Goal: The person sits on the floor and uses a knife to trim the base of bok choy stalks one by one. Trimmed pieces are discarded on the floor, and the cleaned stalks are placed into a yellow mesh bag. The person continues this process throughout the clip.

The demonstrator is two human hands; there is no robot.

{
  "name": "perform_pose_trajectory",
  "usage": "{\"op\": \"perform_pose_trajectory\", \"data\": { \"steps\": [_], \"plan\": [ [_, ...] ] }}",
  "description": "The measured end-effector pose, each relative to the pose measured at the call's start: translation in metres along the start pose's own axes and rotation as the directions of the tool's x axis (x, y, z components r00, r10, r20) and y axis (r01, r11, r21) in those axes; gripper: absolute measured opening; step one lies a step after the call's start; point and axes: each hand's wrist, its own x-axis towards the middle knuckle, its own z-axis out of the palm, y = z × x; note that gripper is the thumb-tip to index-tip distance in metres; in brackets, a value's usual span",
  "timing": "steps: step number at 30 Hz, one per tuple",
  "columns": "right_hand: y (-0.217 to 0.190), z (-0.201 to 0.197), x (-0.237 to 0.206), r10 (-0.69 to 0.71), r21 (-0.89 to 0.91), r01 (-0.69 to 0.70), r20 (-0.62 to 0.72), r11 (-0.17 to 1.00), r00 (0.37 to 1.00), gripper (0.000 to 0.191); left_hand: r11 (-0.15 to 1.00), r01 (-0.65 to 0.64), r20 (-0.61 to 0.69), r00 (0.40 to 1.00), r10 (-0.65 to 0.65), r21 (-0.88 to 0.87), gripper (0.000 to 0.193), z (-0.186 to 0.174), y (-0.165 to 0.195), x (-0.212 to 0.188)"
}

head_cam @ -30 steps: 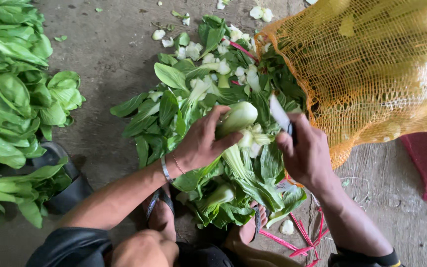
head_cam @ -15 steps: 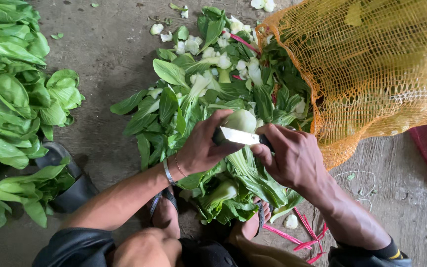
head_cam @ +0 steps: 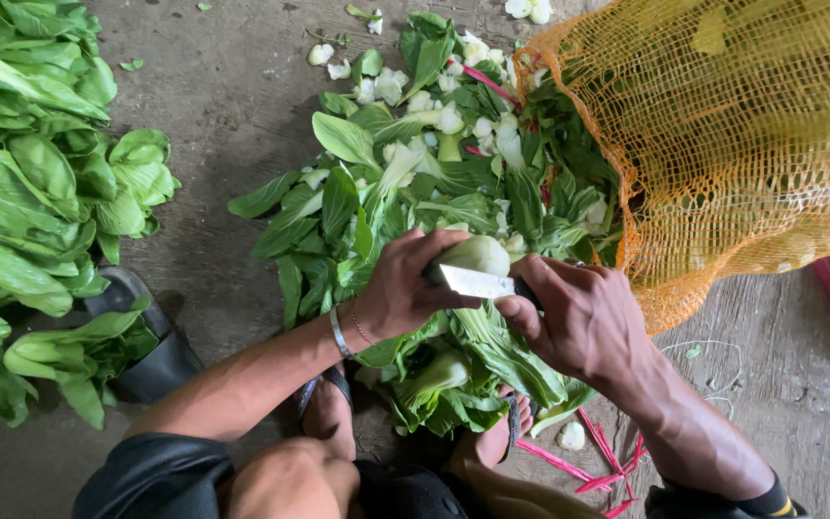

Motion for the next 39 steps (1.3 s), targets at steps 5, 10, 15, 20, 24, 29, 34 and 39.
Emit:
{"op": "perform_pose_trajectory", "data": {
  "steps": [5,10,15,20,24,29,34,39],
  "plan": [
    [0.0,-0.003,-0.001,-0.026,0.027,0.025,0.005,0.999,1.0,0.045,0.997,-0.059,-0.025,0.998,0.058,-0.057,0.071,-0.001,-0.001,-0.006],
    [0.002,-0.004,-0.007,-0.059,0.036,0.059,0.005,0.998,0.998,0.049,0.991,-0.095,-0.025,0.995,0.093,-0.099,0.066,-0.005,-0.004,-0.006],
    [0.022,0.005,-0.011,0.066,0.02,-0.067,0.063,0.998,0.996,0.052,0.97,-0.157,-0.017,0.988,0.156,-0.187,0.06,-0.002,-0.001,-0.007],
    [0.048,0.006,-0.009,0.214,0.141,-0.227,0.103,0.964,0.971,0.063,0.965,-0.141,-0.02,0.99,0.14,-0.222,0.063,-0.008,0.008,-0.01],
    [0.037,0.013,-0.018,0.225,0.488,-0.236,0.082,0.84,0.971,0.059,0.998,-0.063,0.035,0.997,0.063,-0.004,0.063,-0.012,0.012,-0.003],
    [0.018,0.036,-0.018,0.198,0.559,-0.107,-0.106,0.822,0.974,0.063,0.984,-0.103,0.033,0.995,0.099,0.144,0.06,-0.001,0.029,-0.001],
    [0.021,0.042,-0.015,0.332,0.581,-0.229,-0.077,0.781,0.94,0.056,0.995,0.05,0.033,0.998,-0.047,-0.092,0.058,-0.005,0.032,-0.001],
    [0.02,0.048,-0.019,0.407,0.835,-0.234,0.013,0.498,0.913,0.046,0.978,0.114,0.127,0.988,-0.093,-0.175,0.071,-0.004,0.038,0.0]
  ]
}}
